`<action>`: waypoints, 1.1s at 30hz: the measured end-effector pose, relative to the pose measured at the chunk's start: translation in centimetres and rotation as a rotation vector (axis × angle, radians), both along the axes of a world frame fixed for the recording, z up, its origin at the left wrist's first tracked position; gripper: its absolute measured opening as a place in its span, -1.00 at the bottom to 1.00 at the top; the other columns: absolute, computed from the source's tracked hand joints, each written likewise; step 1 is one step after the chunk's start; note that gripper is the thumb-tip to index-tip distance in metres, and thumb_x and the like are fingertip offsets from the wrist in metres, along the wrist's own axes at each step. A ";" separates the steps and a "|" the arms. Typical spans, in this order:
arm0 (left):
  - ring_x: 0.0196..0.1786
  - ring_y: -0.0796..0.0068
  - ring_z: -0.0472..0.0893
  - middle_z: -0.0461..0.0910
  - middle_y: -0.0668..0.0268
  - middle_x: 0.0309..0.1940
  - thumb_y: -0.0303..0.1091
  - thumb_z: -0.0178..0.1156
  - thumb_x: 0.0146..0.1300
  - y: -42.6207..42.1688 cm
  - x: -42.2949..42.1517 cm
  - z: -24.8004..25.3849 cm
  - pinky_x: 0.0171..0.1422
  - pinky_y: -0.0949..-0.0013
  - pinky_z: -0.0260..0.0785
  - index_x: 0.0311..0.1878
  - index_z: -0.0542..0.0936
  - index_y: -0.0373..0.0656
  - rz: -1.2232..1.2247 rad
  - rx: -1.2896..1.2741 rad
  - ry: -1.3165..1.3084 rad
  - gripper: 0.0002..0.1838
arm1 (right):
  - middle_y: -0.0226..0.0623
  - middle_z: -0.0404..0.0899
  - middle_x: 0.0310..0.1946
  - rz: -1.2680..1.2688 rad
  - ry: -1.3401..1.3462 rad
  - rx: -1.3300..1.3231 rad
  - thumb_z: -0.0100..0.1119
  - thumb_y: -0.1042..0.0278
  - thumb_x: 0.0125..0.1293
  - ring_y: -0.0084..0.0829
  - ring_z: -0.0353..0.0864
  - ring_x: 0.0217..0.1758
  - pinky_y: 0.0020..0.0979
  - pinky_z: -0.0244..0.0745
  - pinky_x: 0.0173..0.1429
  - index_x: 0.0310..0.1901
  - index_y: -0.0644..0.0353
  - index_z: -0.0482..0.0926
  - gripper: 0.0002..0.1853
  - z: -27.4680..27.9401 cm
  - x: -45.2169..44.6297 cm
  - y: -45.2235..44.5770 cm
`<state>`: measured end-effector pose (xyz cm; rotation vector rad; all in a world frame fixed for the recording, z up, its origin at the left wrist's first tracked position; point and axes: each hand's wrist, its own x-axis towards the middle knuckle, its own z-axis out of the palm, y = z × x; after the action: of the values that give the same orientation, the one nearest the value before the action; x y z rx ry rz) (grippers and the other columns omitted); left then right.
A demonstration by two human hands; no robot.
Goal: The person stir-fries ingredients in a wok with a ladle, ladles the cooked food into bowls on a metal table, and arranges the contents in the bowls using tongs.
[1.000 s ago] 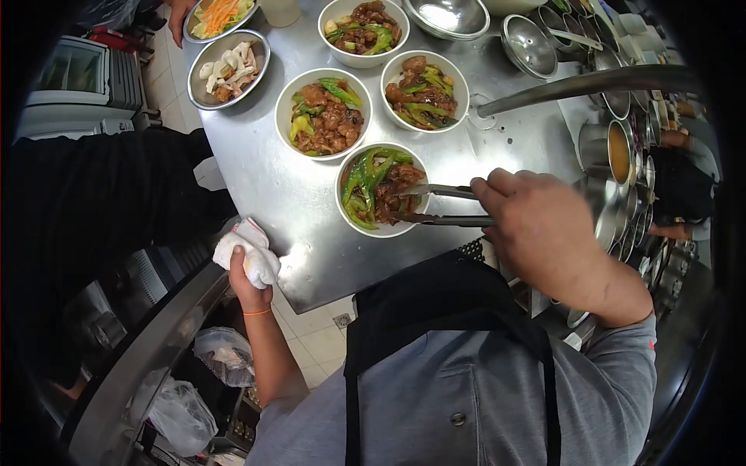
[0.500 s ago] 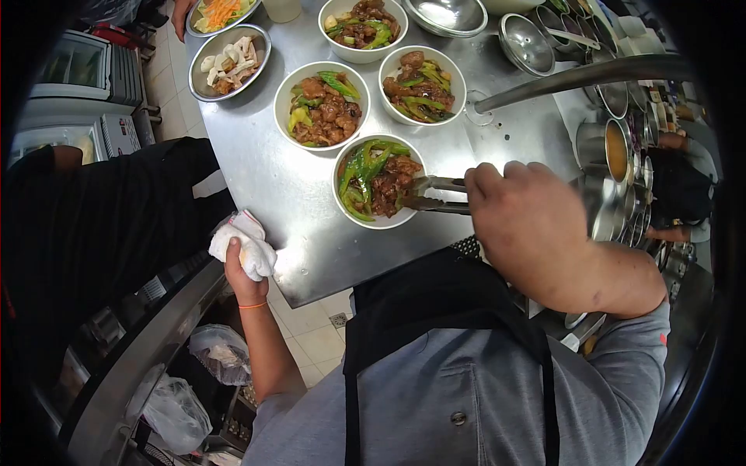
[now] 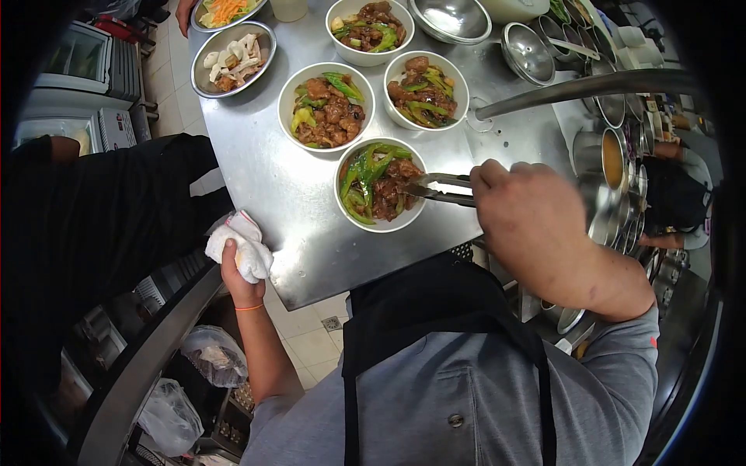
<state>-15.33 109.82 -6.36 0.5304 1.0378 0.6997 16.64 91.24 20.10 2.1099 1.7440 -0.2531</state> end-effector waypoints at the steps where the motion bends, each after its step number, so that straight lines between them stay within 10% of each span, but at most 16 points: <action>1: -0.22 0.28 0.59 0.57 0.21 -0.17 -0.08 0.04 0.31 0.0 0.0 0.1 -0.18 0.24 0.48 0.16 0.40 -0.15 0.006 -0.008 0.003 -0.54 | -0.26 0.53 -0.46 -0.014 0.012 -0.008 0.15 0.45 -0.05 -0.34 0.60 -0.40 -0.33 0.50 -0.32 -0.54 0.17 0.58 -0.96 0.5 0.1 0.0; 14: -0.14 0.33 0.60 0.57 0.25 -0.11 -0.09 0.03 0.31 0.0 0.0 0.2 -0.12 0.28 0.48 0.17 0.42 -0.15 -0.004 -0.024 -0.009 -0.54 | 0.01 0.60 -0.39 -0.561 0.603 0.108 0.32 0.35 -0.04 -0.03 0.60 -0.27 -0.20 0.47 -0.14 -0.20 0.24 0.66 -0.68 2.1 7.4 -2.2; 22: -0.13 0.32 0.59 0.57 0.23 -0.09 -0.06 0.04 0.30 0.0 -0.2 0.6 -0.12 0.27 0.48 0.19 0.40 -0.16 -0.068 0.000 0.022 -0.51 | -0.03 0.62 -0.23 -0.546 0.142 0.332 0.23 0.29 0.08 -0.05 0.59 -0.10 -0.16 0.46 0.05 -0.08 0.23 0.63 -0.64 -1.5 9.1 -1.6; 33: -0.08 0.26 0.57 0.54 0.20 -0.03 -0.13 0.09 0.26 -0.6 2.7 6.5 -0.03 0.22 0.45 0.20 0.37 -0.21 -0.138 0.099 -0.066 -0.49 | -0.08 0.59 -0.10 -0.658 0.212 0.468 0.26 0.24 0.11 -0.06 0.57 -0.04 -0.18 0.46 0.06 -0.01 0.19 0.59 -0.60 -1.6 9.7 -4.4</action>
<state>-12.61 109.25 0.10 0.6542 0.8993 0.6443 26.39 86.87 18.50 3.0662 1.2258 -0.2688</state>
